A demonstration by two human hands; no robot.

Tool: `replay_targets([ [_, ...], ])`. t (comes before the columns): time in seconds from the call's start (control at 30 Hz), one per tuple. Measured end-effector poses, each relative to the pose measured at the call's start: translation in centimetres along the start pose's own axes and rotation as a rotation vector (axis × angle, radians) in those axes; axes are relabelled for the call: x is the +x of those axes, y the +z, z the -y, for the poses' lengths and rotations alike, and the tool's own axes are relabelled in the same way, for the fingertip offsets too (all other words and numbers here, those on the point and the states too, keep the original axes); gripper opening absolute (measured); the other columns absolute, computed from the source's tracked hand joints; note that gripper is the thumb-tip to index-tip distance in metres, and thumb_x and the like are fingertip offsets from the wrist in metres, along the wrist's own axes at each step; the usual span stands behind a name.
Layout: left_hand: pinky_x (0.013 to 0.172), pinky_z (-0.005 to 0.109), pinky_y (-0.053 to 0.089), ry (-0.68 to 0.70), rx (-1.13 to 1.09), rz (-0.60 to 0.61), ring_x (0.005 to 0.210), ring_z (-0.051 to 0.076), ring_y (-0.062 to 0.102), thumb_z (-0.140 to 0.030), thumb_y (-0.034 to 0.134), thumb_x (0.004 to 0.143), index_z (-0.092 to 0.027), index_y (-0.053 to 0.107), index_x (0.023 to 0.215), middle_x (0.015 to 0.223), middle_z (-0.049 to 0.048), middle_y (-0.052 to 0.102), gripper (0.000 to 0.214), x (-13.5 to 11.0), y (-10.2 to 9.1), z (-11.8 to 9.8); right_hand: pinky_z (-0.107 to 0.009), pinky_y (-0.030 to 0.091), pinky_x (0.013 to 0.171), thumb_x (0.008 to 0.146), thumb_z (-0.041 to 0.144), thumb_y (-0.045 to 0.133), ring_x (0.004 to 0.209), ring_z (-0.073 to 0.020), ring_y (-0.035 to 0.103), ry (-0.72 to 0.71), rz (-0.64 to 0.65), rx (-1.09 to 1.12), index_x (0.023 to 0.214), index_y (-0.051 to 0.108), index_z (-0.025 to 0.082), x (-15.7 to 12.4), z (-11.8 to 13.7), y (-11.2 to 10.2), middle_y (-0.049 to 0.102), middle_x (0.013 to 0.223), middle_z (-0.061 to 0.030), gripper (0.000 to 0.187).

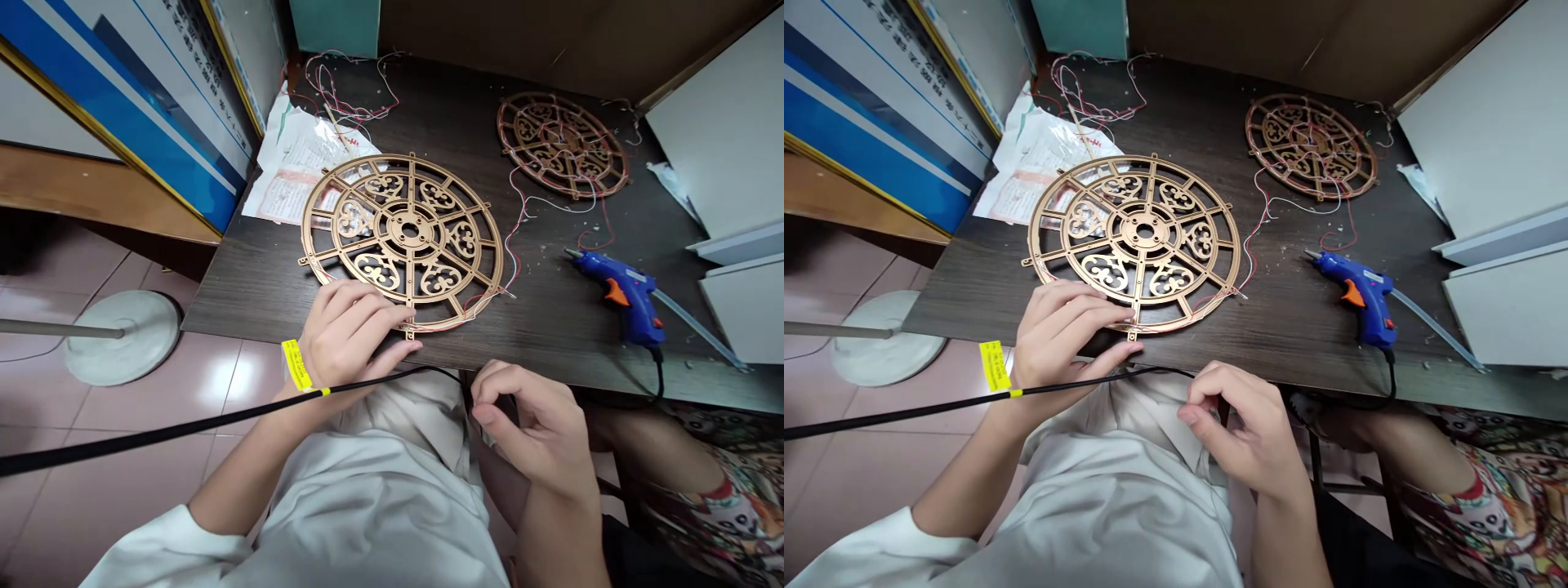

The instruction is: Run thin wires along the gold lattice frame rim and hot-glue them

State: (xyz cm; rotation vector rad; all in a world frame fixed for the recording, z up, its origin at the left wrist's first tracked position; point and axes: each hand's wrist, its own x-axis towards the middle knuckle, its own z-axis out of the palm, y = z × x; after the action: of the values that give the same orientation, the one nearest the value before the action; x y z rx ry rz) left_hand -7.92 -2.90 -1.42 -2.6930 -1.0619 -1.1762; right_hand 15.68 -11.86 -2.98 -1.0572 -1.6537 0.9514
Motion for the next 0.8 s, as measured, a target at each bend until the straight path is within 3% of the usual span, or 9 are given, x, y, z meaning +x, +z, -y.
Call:
replay_targets([
  [0.13, 0.098, 0.036, 0.046, -0.014, 0.006, 0.008, 0.099, 0.019, 0.063, -0.034, 0.081, 0.081, -0.018, 0.07, 0.104, 0.095, 0.0023, 0.074, 0.03, -0.1, -0.1, -0.1, -0.026, 0.033, 0.058, 0.099, 0.014, 0.051, 0.062, -0.0096, 0.043, -0.022, -0.088, 0.127, 0.074, 0.046, 0.015, -0.4, -0.6, -0.4, 0.042, 0.064, -0.0007, 0.025],
  [0.23, 0.098, 0.035, 0.046, -0.016, 0.006, 0.01, 0.099, 0.018, 0.063, -0.033, 0.079, 0.083, -0.018, 0.07, 0.104, 0.095, 0.0019, 0.074, 0.027, -0.1, 0.0, -0.1, -0.026, 0.029, 0.057, 0.1, 0.014, 0.05, 0.057, -0.0086, 0.037, -0.089, -0.197, 0.127, 0.064, 0.039, 0.014, -0.2, -0.8, -1.1, 0.033, 0.058, 0.0003, 0.037],
  [0.4, 0.099, 0.034, 0.046, -0.017, 0.019, 0.01, 0.099, 0.017, 0.064, -0.032, 0.077, 0.085, -0.018, 0.069, 0.104, 0.095, 0.0013, 0.073, 0.024, 0.0, 0.0, -0.1, -0.027, 0.037, 0.058, 0.097, 0.016, 0.058, 0.063, -0.0103, 0.048, 0.027, -0.375, -0.089, 0.076, 0.051, 0.015, 0.2, -0.8, -3.1, 0.047, 0.068, -0.0012, 0.023],
  [0.47, 0.099, 0.034, 0.046, -0.017, 0.013, 0.009, 0.099, 0.017, 0.063, -0.032, 0.078, 0.084, -0.018, 0.069, 0.104, 0.095, 0.0014, 0.073, 0.025, 0.0, 0.1, -0.2, -0.026, 0.041, 0.062, 0.094, 0.015, 0.064, 0.07, -0.0105, 0.053, 0.05, -0.379, -0.215, 0.081, 0.057, 0.015, 0.2, -0.8, -3.5, 0.055, 0.076, -0.0022, 0.014],
  [0.6, 0.099, 0.035, 0.046, -0.014, 0.001, 0.008, 0.098, 0.018, 0.063, -0.031, 0.081, 0.081, -0.017, 0.069, 0.104, 0.095, 0.0011, 0.073, 0.03, 0.0, 0.1, -0.2, -0.024, 0.036, 0.057, 0.093, 0.01, 0.063, 0.058, -0.0071, 0.045, -0.053, -0.351, -0.296, 0.062, 0.053, 0.014, 0.4, -0.7, -2.5, 0.047, 0.059, 0.0013, 0.033],
  [0.7, 0.099, 0.035, 0.046, -0.016, -0.004, 0.013, 0.099, 0.018, 0.063, -0.031, 0.081, 0.081, -0.018, 0.069, 0.104, 0.095, 0.0015, 0.074, 0.03, -0.1, 0.0, -0.1, -0.023, 0.036, 0.056, 0.085, 0.01, 0.073, 0.058, -0.0055, 0.045, -0.014, -0.336, -0.363, 0.075, 0.062, 0.016, 1.0, -0.1, -0.7, 0.051, 0.063, 0.0034, 0.016],
  [0.8, 0.1, 0.035, 0.046, -0.024, -0.009, 0.019, 0.1, 0.018, 0.063, -0.032, 0.079, 0.083, -0.018, 0.07, 0.105, 0.097, 0.0022, 0.074, 0.028, 0.0, -0.2, -0.1, -0.021, 0.039, 0.06, 0.081, 0.01, 0.079, 0.062, -0.0052, 0.046, -0.002, -0.259, -0.408, 0.086, 0.065, 0.018, 1.7, 0.5, 0.8, 0.055, 0.07, 0.004, 0.017],
])
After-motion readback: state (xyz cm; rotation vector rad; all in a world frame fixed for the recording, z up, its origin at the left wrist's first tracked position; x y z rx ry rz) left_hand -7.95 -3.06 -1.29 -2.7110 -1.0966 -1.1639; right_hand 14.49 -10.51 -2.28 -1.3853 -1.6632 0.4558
